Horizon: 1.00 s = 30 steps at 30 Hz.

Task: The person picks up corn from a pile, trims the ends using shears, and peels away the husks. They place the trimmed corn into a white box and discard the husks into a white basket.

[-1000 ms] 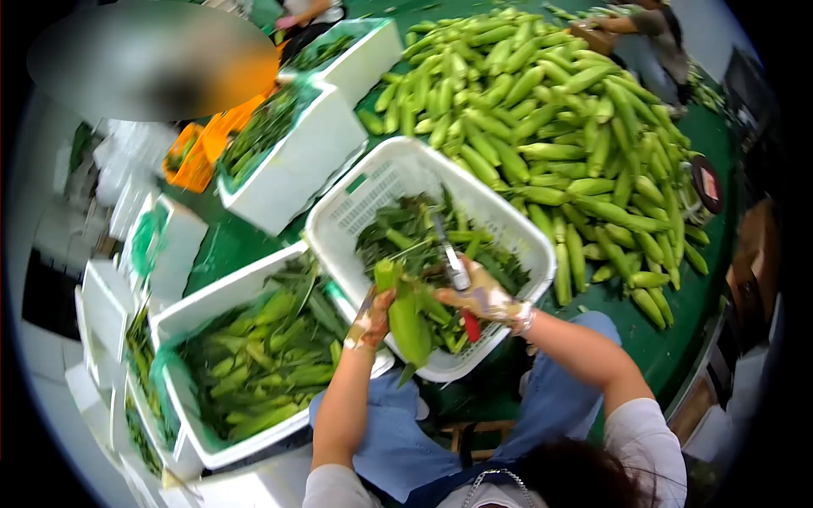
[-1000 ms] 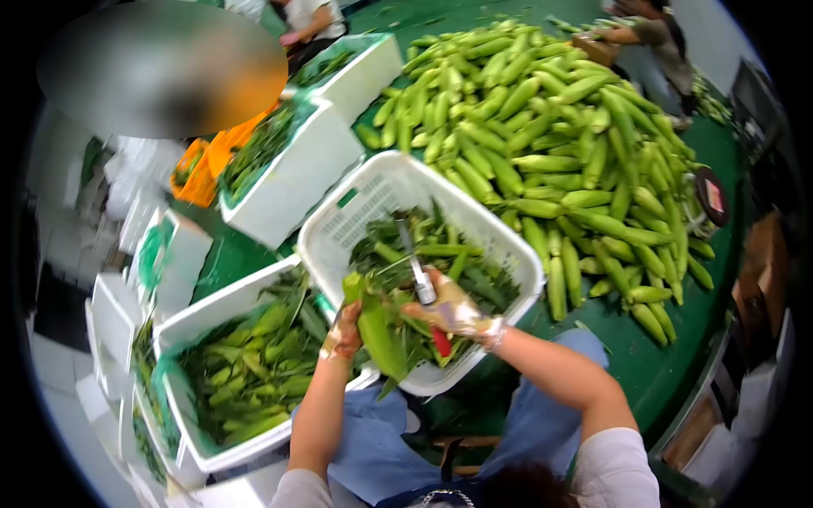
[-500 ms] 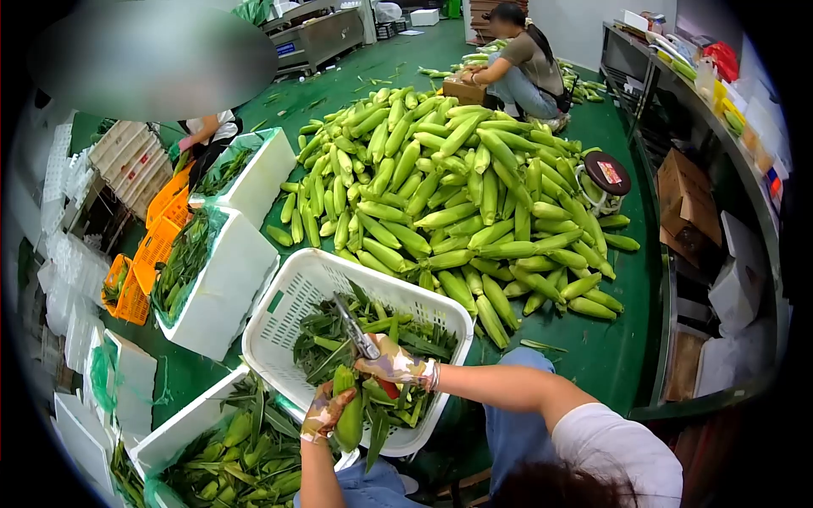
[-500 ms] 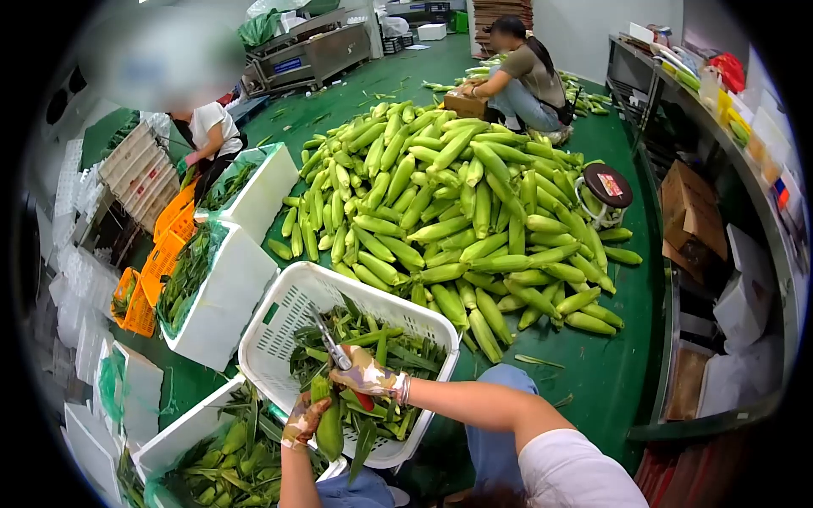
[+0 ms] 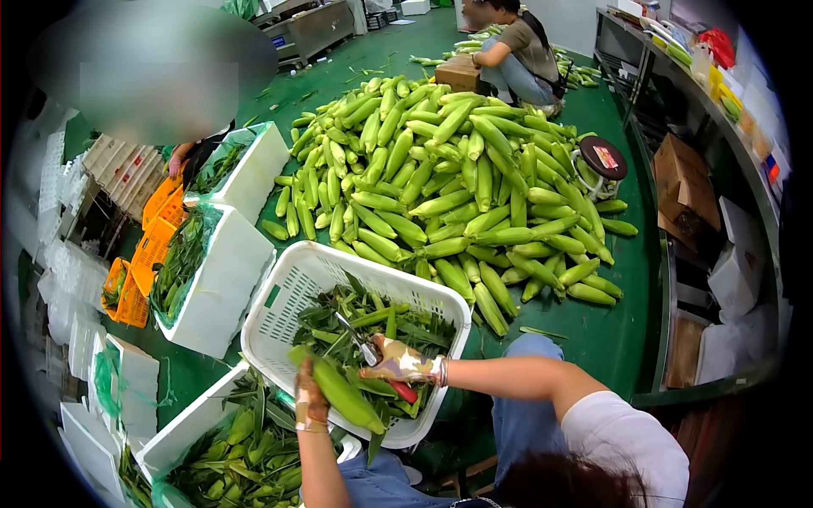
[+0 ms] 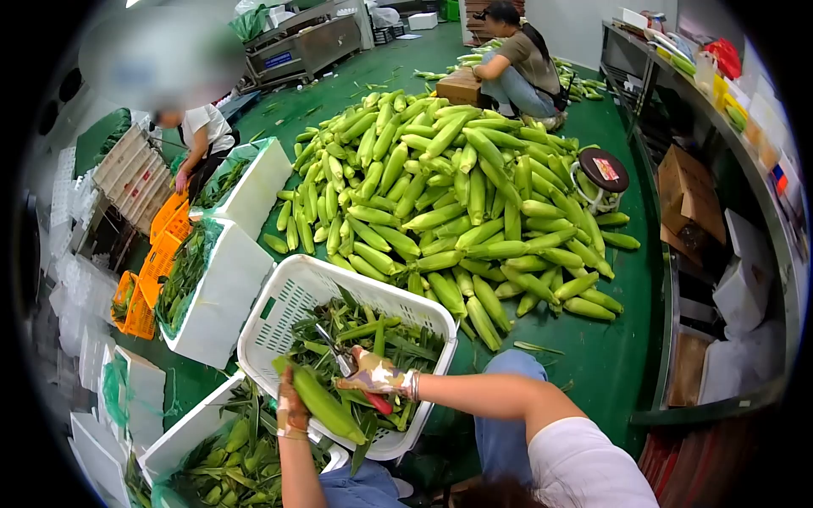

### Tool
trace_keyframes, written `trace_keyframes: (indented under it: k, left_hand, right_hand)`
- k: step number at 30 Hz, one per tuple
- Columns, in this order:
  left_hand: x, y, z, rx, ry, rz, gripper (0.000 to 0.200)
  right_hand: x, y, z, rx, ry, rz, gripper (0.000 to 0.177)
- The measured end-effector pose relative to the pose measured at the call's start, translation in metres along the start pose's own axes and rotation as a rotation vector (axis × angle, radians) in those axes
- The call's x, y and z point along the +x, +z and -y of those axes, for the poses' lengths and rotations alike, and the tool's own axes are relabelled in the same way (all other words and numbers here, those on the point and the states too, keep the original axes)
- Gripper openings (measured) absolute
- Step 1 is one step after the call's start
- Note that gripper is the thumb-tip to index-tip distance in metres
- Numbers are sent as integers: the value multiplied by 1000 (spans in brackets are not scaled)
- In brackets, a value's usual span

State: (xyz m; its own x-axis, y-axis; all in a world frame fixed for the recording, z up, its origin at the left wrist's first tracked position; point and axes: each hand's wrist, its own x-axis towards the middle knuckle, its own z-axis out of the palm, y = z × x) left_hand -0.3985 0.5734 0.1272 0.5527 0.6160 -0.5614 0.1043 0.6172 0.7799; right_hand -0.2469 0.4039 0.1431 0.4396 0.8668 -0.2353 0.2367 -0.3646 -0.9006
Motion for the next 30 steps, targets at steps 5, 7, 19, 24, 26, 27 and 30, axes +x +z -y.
trace_keyframes:
  k: [5, 7, 19, 24, 26, 27, 30]
  left_hand:
    - [0, 17, 37, 176, 102, 76, 40]
    - [-11, 22, 29, 143, 14, 208, 35]
    - [-18, -115, -59, -344, 578, -289, 50]
    - [-30, -86, -67, -245, 353, -337, 58]
    - [-16, -82, -62, -239, 306, -298, 57]
    - [-17, -68, -60, -254, 235, -298, 55]
    - [-16, -29, -45, -299, 210, -221, 49]
  right_hand:
    - [4, 12, -10, -25, -45, -76, 63]
    - [4, 13, -5, -70, -9, -84, 52]
    - [25, 11, -33, -137, 59, -213, 61]
    - [19, 25, -36, -301, -213, -186, 74]
    - [18, 25, -24, -224, -211, -82, 71]
    - [16, 26, -19, -134, -161, 14, 65]
    - [5, 28, -12, 104, -125, 148, 68]
